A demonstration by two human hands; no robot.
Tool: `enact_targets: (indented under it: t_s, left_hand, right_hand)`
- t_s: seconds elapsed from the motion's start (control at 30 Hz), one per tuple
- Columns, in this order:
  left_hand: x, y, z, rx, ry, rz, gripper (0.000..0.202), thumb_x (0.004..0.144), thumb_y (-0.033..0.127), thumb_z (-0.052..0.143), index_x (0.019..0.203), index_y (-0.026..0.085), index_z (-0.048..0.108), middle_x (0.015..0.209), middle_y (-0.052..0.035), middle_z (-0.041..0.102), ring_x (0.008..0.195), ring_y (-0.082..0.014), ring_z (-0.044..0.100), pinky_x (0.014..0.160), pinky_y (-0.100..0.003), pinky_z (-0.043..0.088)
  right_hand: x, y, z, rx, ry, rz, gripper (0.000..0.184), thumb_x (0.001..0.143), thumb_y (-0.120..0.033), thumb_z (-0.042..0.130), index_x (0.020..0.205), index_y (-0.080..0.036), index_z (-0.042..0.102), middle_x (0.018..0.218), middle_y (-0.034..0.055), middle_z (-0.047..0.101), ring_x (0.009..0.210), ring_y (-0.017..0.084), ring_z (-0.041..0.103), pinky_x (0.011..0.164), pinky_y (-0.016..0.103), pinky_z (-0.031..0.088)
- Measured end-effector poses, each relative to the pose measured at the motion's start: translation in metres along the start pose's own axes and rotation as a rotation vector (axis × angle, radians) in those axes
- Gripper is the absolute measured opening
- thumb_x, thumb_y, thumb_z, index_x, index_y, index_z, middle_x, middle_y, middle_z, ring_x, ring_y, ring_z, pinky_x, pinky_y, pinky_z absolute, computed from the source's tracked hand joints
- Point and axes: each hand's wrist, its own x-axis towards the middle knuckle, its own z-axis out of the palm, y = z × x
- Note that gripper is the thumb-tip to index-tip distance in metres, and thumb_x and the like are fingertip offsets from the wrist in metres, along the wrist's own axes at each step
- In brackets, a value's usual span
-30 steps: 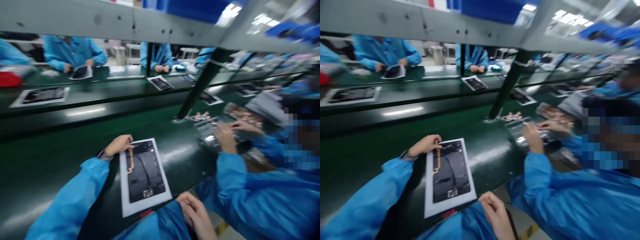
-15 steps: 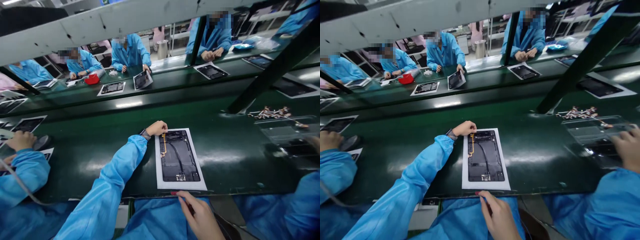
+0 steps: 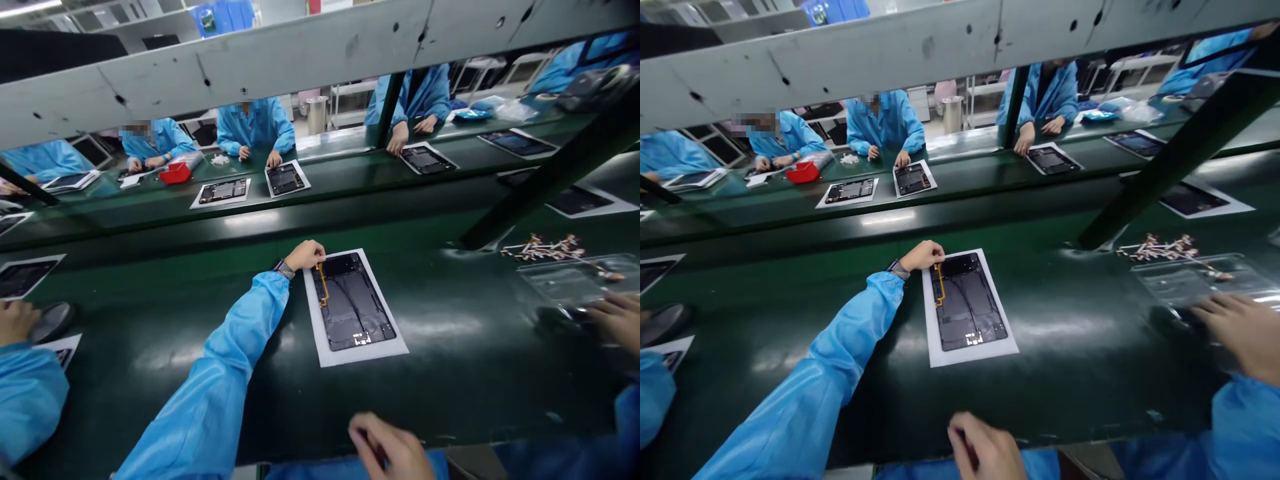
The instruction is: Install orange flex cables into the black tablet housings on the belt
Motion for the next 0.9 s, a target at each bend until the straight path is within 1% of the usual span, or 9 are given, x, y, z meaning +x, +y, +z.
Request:
enact_targets:
  t_s: [0.03,0.1,0.2,0.3,0.43,0.57,0.7,0.8,0.9]
  left_hand:
    - [0.003,-0.002,-0.001,-0.013,-0.009,0.010,0.015,0.078,0.022,0.063,0.082,0.013,0.075,0.070,-0.0025,0.068,0.064,-0.0133,0.058,0.065,-0.022,0.042]
    - [0.007,-0.005,0.000,-0.040,-0.024,0.029,0.016,0.079,0.023,0.062,0.082,0.013,0.074,0.070,-0.0023,0.067,0.064,-0.0129,0.058,0.063,-0.022,0.042]
    - [0.006,-0.007,0.003,-0.079,-0.029,0.046,0.017,0.081,0.023,0.061,0.082,0.012,0.074,0.071,-0.0023,0.068,0.064,-0.0125,0.058,0.061,-0.021,0.041]
    - [0.005,-0.011,0.007,-0.127,-0.019,0.039,0.017,0.081,0.024,0.061,0.083,0.012,0.073,0.072,-0.0024,0.068,0.064,-0.0126,0.058,0.061,-0.021,0.041]
    - [0.006,-0.016,0.009,-0.208,-0.032,0.035,0.016,0.080,0.027,0.064,0.080,0.014,0.072,0.071,-0.0015,0.067,0.064,-0.0123,0.058,0.061,-0.021,0.040]
    - [0.004,-0.010,0.005,-0.249,-0.023,0.060,0.018,0.079,0.030,0.061,0.076,0.014,0.070,0.069,-0.0021,0.066,0.062,-0.0131,0.056,0.060,-0.022,0.040]
    - [0.006,-0.013,-0.001,-0.249,0.013,0.122,0.029,0.079,0.041,0.056,0.075,0.015,0.069,0.073,-0.0053,0.067,0.065,-0.0172,0.058,0.061,-0.025,0.041]
    - [0.013,-0.027,-0.007,-0.204,0.088,0.085,0.033,0.077,0.046,0.053,0.074,0.017,0.069,0.078,-0.0061,0.069,0.072,-0.0198,0.061,0.068,-0.027,0.045]
    - [0.017,-0.043,-0.017,-0.130,0.235,-0.025,0.032,0.073,0.046,0.052,0.074,0.019,0.069,0.081,-0.0055,0.070,0.077,-0.0211,0.063,0.073,-0.027,0.046]
  right_hand:
    - [0.027,-0.008,-0.005,-0.025,0.096,-0.044,0.022,0.098,-0.027,0.043,0.099,-0.023,0.064,0.072,0.0014,0.065,0.057,0.013,0.060,0.059,0.022,0.041]
    - [0.085,-0.022,-0.012,-0.166,0.176,-0.060,0.023,0.098,-0.022,0.041,0.104,-0.021,0.062,0.081,0.0045,0.068,0.068,0.017,0.065,0.062,0.025,0.041]
    - [0.156,-0.028,-0.012,-0.419,0.060,0.025,0.016,0.095,-0.016,0.045,0.098,-0.018,0.061,0.081,0.0059,0.069,0.067,0.019,0.066,0.055,0.027,0.035]
    - [0.187,-0.022,-0.001,-0.539,-0.041,0.103,0.013,0.093,-0.012,0.047,0.097,-0.017,0.059,0.083,0.0061,0.069,0.068,0.021,0.067,0.052,0.027,0.031]
    - [0.188,-0.015,0.007,-0.561,-0.086,0.111,0.014,0.092,-0.009,0.046,0.094,-0.019,0.055,0.084,0.0052,0.068,0.069,0.021,0.067,0.053,0.028,0.032]
    - [0.186,-0.026,0.004,-0.553,-0.109,0.123,0.019,0.083,-0.001,0.049,0.092,-0.018,0.053,0.083,0.0057,0.067,0.068,0.020,0.065,0.054,0.027,0.034]
    - [0.169,-0.029,-0.005,-0.371,-0.035,0.064,0.009,0.086,-0.011,0.054,0.091,-0.018,0.055,0.083,0.0039,0.068,0.068,0.018,0.064,0.058,0.026,0.037]
    - [0.136,-0.009,-0.031,-0.115,0.045,0.031,0.005,0.089,-0.017,0.053,0.088,-0.020,0.057,0.074,-0.0018,0.065,0.067,0.013,0.062,0.060,0.021,0.038]
    - [0.104,0.038,-0.090,-0.130,0.210,0.197,0.013,0.090,-0.014,0.048,0.085,-0.020,0.058,0.070,-0.0028,0.063,0.061,0.010,0.058,0.059,0.019,0.037]
